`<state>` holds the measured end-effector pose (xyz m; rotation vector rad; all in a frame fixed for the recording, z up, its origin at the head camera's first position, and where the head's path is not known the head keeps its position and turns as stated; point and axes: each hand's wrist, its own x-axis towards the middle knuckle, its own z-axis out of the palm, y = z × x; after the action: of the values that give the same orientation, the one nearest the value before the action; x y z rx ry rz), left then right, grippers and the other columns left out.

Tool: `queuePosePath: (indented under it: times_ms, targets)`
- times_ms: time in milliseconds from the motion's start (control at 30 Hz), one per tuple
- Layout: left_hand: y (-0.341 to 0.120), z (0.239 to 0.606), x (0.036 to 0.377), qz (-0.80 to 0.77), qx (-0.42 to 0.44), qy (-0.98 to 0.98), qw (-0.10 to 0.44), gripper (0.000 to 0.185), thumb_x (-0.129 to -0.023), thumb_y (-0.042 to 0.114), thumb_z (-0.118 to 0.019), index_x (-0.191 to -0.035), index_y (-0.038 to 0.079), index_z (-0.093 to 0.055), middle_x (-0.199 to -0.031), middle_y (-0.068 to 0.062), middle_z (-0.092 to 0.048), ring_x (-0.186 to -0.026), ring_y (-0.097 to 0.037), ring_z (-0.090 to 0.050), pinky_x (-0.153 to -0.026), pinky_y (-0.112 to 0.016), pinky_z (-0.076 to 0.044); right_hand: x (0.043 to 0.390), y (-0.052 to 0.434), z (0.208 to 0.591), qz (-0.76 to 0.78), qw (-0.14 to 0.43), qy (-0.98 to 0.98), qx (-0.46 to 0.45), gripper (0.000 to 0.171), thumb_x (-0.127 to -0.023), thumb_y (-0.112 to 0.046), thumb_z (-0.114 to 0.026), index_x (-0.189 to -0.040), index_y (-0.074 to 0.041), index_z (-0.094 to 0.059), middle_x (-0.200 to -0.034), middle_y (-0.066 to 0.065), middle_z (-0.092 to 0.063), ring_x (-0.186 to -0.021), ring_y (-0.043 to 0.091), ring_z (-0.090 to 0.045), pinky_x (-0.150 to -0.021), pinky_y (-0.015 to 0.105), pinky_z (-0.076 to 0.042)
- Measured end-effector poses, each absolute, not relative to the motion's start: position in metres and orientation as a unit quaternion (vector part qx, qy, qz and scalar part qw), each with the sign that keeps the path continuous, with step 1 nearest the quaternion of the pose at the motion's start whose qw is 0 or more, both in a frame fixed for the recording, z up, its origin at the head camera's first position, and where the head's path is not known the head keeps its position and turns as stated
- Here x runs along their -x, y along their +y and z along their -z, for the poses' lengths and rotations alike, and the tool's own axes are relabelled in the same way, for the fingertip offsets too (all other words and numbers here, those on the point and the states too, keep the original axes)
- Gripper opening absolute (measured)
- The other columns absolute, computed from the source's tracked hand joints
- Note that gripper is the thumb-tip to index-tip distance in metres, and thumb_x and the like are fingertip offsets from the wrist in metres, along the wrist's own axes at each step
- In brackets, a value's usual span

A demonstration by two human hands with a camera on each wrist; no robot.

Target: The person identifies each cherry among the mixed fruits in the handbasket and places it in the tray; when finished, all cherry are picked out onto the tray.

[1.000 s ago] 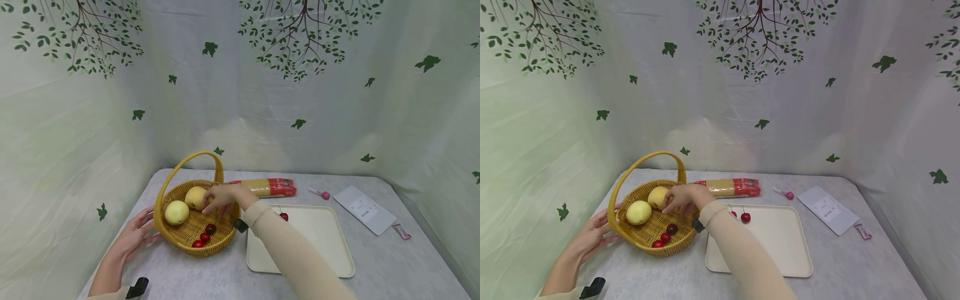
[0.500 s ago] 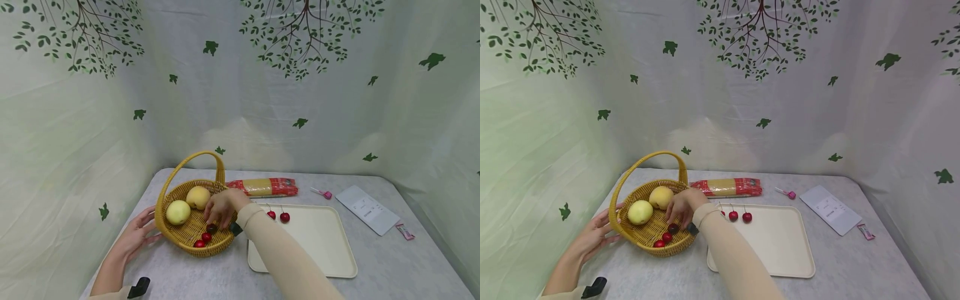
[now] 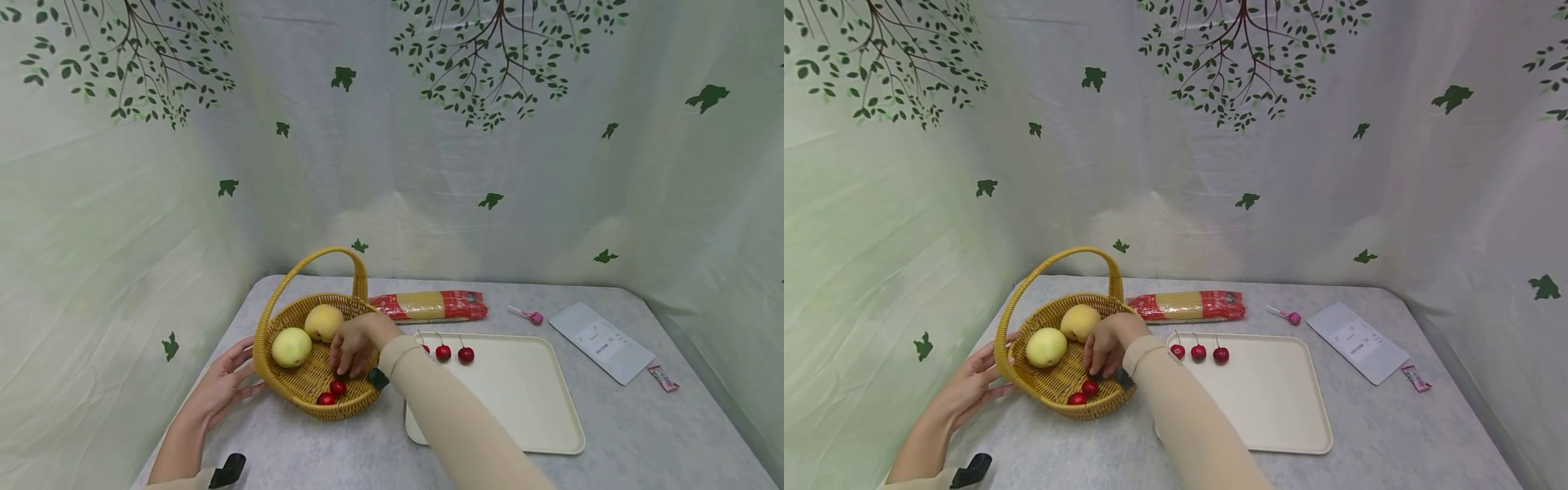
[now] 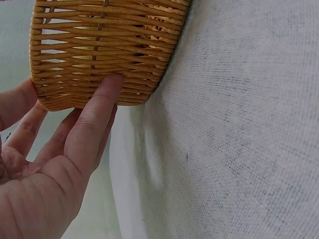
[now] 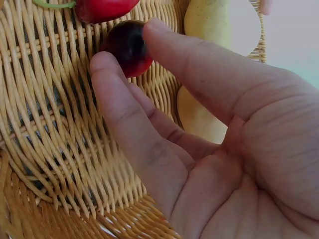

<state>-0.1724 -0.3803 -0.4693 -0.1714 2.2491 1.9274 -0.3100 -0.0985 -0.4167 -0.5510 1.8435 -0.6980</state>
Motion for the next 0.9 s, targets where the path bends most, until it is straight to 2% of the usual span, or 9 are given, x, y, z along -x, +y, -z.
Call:
queuePosePath:
  times_ms: [133,333,567,767,900]
  targets:
    - [-0.380,0.469,0.172,-0.648,0.058,0.754,0.087,0.070,-0.111,0.021,-0.061,-0.170,0.009,-0.024,-0.162,-0.013,-0.039,-0.120,0.000,-0.064,-0.099,-0.043,-0.064,0.309,-0.100,0.417,0.291,0.515,0.773,0.229,0.025,-0.100,0.002,-0.072,-0.125,-0.001,-0.073,-0.098,0.006,-0.069,-0.091,0.022,-0.074,-0.101,0.040,-0.063]
    - [-0.379,0.468,0.171,-0.648,0.062,0.754,0.093,0.070,-0.112,0.020,-0.059,-0.170,0.010,-0.022,-0.172,-0.023,-0.026,-0.118,0.003,-0.063,-0.100,-0.044,-0.064,0.303,-0.103,0.415,0.280,0.497,0.786,0.237,0.024,-0.098,0.002,-0.074,-0.122,-0.001,-0.073,-0.097,0.007,-0.073,-0.101,0.028,-0.077,-0.101,0.040,-0.063]
    - [-0.378,0.469,0.172,-0.645,0.069,0.755,0.095,0.070,-0.112,0.022,-0.059,-0.170,0.011,-0.022,-0.172,-0.022,-0.026,-0.117,0.004,-0.062,-0.100,-0.043,-0.064,0.299,-0.103,0.412,0.262,0.482,0.796,0.254,0.024,-0.100,0.000,-0.072,-0.124,0.002,-0.071,-0.096,0.008,-0.074,-0.116,0.035,-0.075,-0.102,0.041,-0.063]
    - [-0.378,0.468,0.173,-0.644,0.068,0.756,0.095,0.071,-0.112,0.022,-0.059,-0.170,0.010,-0.021,-0.171,-0.021,-0.026,-0.115,0.006,-0.062,-0.101,-0.044,-0.063,0.299,-0.102,0.413,0.274,0.477,0.794,0.258,0.022,-0.101,-0.001,-0.072,-0.122,-0.001,-0.075,-0.102,0.011,-0.077,-0.119,0.039,-0.073,-0.106,0.048,-0.061]
    - [-0.379,0.469,0.173,-0.644,0.066,0.756,0.098,0.071,-0.112,0.022,-0.059,-0.171,0.010,-0.020,-0.172,-0.022,-0.025,-0.115,0.007,-0.061,-0.102,-0.046,-0.063,0.300,-0.102,0.413,0.282,0.481,0.790,0.254,0.023,-0.101,0.001,-0.071,-0.123,-0.001,-0.075,-0.103,0.010,-0.076,-0.119,0.039,-0.073,-0.106,0.048,-0.060]
